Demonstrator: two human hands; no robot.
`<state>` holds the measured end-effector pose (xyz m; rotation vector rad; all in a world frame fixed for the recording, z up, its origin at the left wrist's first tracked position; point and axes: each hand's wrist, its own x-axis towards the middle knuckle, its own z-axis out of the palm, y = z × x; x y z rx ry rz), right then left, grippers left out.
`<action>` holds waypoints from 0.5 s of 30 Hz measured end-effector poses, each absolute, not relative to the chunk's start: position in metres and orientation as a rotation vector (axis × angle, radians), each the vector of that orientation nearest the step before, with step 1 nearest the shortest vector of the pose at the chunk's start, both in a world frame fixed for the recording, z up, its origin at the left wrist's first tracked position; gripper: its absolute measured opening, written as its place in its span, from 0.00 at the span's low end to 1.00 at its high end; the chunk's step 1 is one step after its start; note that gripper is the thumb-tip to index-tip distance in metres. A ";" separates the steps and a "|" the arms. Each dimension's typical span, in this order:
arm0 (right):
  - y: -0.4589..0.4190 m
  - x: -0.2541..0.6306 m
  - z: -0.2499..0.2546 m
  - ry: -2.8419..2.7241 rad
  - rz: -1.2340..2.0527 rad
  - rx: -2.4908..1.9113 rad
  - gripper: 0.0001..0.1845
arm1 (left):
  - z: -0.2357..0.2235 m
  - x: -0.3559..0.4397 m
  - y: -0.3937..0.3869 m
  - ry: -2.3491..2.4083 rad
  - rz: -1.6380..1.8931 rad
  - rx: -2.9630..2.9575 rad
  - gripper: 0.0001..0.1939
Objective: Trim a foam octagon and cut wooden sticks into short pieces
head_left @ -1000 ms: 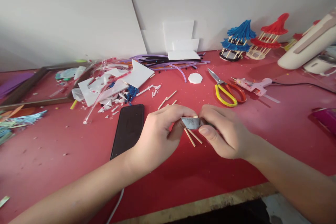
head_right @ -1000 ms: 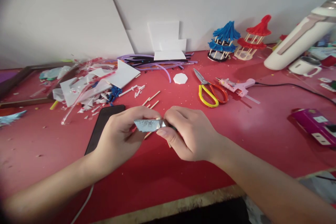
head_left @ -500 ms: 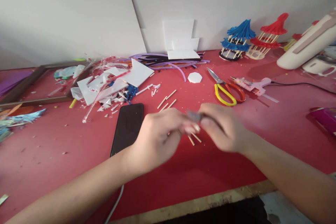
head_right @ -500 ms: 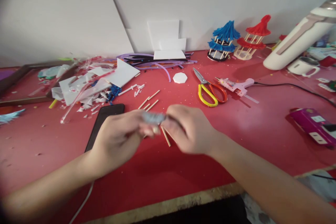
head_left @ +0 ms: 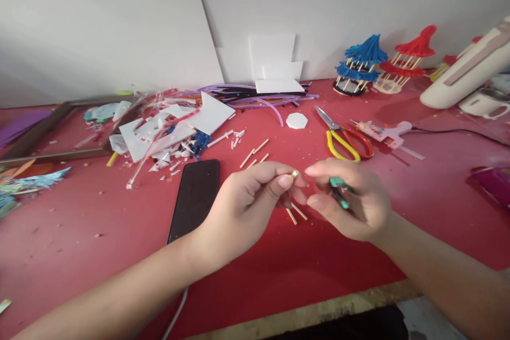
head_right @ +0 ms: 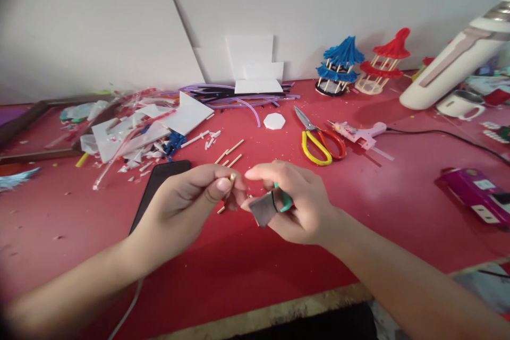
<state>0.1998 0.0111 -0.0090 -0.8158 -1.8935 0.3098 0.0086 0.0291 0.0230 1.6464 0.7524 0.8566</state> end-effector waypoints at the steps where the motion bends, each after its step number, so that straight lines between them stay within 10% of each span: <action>1: 0.010 0.199 -0.008 -1.880 0.304 -0.809 0.16 | 0.023 0.009 0.029 0.756 0.833 1.637 0.10; 15: 0.013 0.200 -0.008 -1.992 0.147 -0.742 0.21 | 0.021 0.010 0.030 0.795 0.765 1.481 0.11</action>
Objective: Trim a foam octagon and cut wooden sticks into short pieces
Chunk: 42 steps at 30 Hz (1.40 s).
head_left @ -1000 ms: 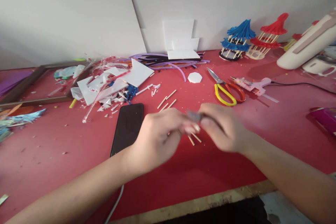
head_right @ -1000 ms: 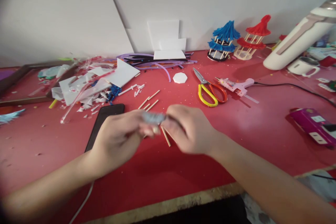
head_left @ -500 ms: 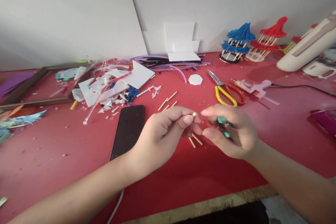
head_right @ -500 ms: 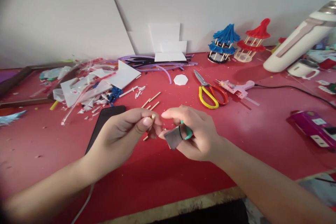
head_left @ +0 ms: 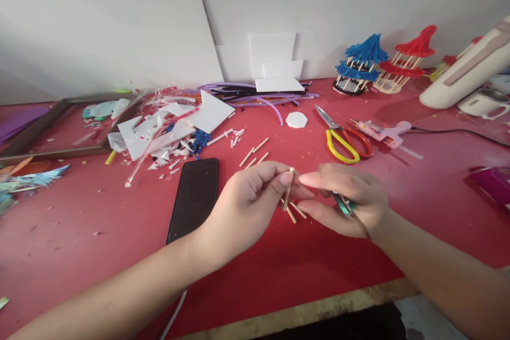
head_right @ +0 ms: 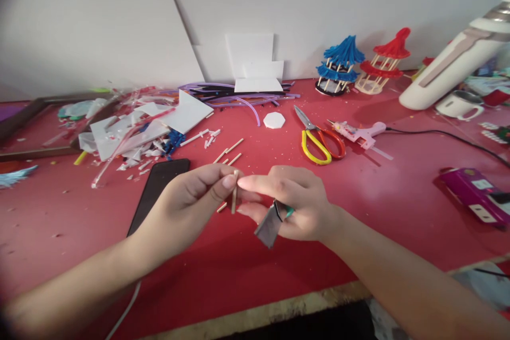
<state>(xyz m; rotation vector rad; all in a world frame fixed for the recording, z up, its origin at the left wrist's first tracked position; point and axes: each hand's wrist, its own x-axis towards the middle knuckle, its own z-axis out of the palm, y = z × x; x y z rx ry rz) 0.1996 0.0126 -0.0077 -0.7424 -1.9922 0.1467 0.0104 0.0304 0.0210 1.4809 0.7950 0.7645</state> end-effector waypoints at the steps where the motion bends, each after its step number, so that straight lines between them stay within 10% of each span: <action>1: 0.012 0.200 -0.008 -1.998 0.172 -0.767 0.23 | 0.021 0.011 0.031 0.810 0.757 1.441 0.11; 6: 0.013 0.203 -0.015 -2.027 0.382 -0.889 0.37 | 0.022 0.013 0.033 0.776 0.736 1.410 0.08; 16: 0.012 0.203 -0.012 -2.044 0.557 -0.809 0.13 | 0.012 0.005 0.033 0.771 0.964 2.031 0.09; 42: 0.030 0.222 -0.013 -1.905 0.215 -1.289 0.18 | 0.033 0.002 0.022 0.537 0.722 2.054 0.13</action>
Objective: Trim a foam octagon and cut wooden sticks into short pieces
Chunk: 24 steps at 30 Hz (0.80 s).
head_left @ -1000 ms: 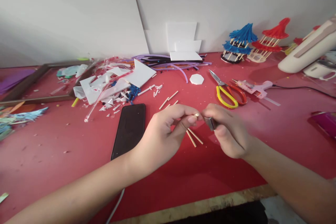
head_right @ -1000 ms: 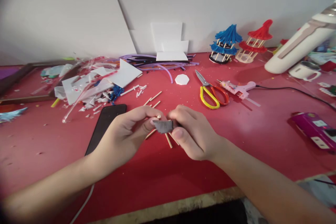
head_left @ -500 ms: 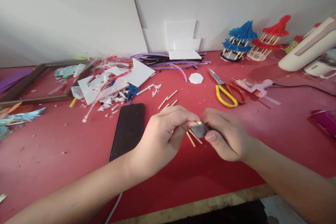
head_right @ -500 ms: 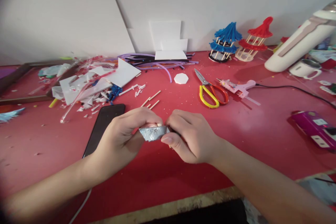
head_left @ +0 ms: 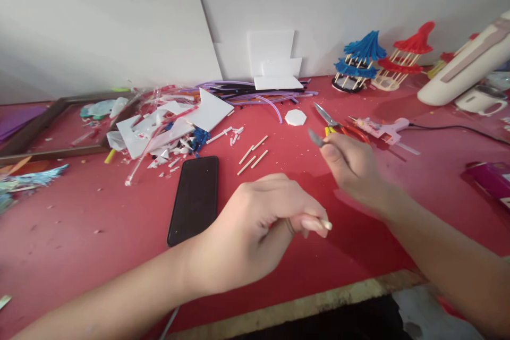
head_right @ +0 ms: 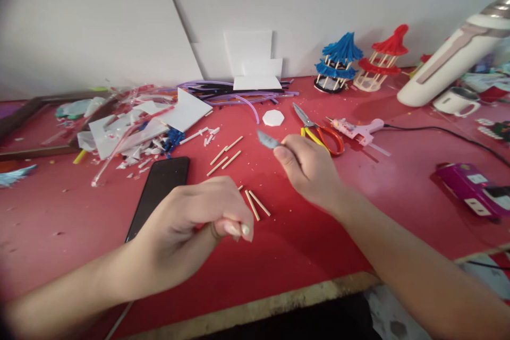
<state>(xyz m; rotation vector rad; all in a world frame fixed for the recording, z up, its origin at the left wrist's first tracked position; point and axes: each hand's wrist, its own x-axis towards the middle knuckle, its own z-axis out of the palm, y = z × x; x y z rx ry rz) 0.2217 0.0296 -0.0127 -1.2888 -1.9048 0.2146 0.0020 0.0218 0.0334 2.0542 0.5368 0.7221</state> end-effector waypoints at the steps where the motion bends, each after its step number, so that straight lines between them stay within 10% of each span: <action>1: 0.031 0.225 -0.013 -1.852 0.203 -1.302 0.17 | 0.034 0.003 0.021 0.554 0.738 2.031 0.12; 13: 0.017 0.200 -0.018 -2.074 0.114 -0.755 0.42 | 0.023 0.011 0.032 0.822 0.692 1.339 0.05; 24: 0.017 0.201 -0.025 -2.097 0.002 -0.784 0.37 | 0.023 0.013 0.033 0.821 0.565 1.221 0.08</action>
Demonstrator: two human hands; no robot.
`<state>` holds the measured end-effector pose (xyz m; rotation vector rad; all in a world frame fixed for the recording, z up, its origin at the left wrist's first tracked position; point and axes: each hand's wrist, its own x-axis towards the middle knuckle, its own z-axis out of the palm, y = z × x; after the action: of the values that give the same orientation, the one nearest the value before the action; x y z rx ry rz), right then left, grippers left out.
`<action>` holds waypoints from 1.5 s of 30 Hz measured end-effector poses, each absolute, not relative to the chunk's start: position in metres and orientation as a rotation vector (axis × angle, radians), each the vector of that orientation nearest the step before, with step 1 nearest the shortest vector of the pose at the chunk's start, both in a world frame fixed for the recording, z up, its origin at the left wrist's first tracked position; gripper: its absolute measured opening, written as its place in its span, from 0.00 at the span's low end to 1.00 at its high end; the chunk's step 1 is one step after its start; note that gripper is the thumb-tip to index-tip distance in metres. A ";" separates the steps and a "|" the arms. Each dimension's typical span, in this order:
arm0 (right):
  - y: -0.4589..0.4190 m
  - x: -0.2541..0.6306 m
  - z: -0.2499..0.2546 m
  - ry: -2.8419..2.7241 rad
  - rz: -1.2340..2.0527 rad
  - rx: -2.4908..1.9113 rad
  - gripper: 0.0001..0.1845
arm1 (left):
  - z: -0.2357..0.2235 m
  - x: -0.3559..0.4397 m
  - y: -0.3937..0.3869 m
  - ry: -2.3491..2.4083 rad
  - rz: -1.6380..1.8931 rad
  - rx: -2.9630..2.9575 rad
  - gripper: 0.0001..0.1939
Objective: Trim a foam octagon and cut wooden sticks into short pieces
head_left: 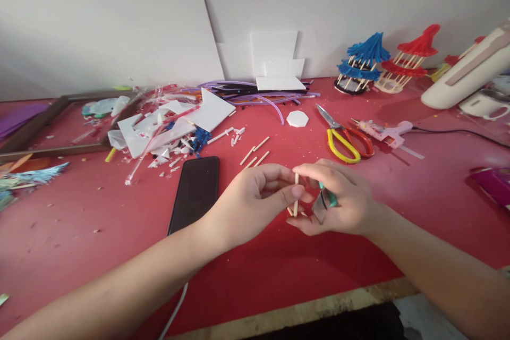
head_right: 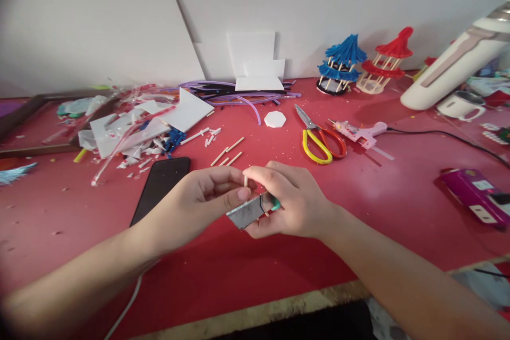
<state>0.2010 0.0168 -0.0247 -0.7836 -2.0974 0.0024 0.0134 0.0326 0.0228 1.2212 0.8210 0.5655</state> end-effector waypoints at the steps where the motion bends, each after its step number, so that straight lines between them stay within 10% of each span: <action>1: 0.017 0.201 -0.024 -2.093 0.045 -0.812 0.35 | 0.023 0.013 0.033 0.820 0.574 1.215 0.08; 9: 0.030 0.216 -0.026 -2.048 0.110 -1.486 0.19 | 0.021 -0.006 0.072 1.083 1.063 1.353 0.06; 16: 0.034 0.213 -0.046 -2.303 -0.236 -1.824 0.14 | 0.004 -0.022 0.088 1.404 0.555 2.358 0.07; 45: 0.033 0.202 -0.036 -2.048 0.002 -1.067 0.23 | 0.000 0.016 0.089 1.292 0.209 2.316 0.09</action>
<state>0.2023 0.0326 -0.0362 -1.0670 -2.0475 0.0020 0.0162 0.0890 0.0002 2.3163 1.2915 0.2094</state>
